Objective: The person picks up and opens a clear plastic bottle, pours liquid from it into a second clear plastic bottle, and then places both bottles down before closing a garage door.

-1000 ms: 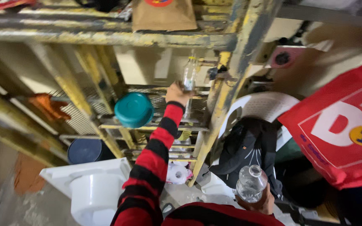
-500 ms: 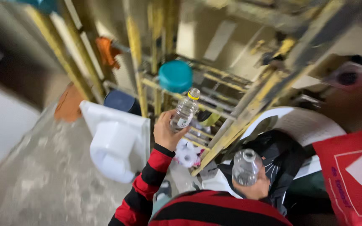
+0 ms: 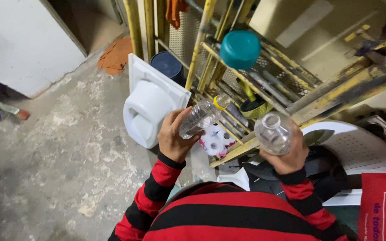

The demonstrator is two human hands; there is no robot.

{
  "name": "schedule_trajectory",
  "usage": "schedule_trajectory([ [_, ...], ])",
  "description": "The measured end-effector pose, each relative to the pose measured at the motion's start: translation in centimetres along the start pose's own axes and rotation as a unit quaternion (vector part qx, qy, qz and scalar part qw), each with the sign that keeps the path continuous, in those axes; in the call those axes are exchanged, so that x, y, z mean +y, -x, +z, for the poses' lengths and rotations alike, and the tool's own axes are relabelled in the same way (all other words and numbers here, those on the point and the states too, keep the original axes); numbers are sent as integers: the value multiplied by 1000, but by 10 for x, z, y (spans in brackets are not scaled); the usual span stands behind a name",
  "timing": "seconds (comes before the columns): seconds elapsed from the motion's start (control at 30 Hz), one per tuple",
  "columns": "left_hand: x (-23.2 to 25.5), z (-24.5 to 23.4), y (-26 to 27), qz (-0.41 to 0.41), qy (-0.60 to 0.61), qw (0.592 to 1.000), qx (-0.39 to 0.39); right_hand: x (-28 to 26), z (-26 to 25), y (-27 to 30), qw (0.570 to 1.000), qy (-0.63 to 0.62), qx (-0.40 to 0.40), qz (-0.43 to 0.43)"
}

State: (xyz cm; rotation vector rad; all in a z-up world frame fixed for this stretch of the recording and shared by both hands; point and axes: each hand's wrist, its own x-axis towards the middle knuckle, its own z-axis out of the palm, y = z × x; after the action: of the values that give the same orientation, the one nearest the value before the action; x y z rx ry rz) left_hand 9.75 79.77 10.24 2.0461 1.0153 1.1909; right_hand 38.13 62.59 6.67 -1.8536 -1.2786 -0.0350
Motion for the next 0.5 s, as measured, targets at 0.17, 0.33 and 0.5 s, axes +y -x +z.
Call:
schedule_trajectory([
  [0.17,-12,-25,8,4,-12,1000,8,-20,2,-31,987,87,-12,-135],
  [0.33,-24,-53,12,18,-11,1000,-7,-53,2,-51,970,148,-1,-195],
  [0.5,-36,-83,18,15,-13,1000,-12,-83,8,-61,958,168,0,-231],
])
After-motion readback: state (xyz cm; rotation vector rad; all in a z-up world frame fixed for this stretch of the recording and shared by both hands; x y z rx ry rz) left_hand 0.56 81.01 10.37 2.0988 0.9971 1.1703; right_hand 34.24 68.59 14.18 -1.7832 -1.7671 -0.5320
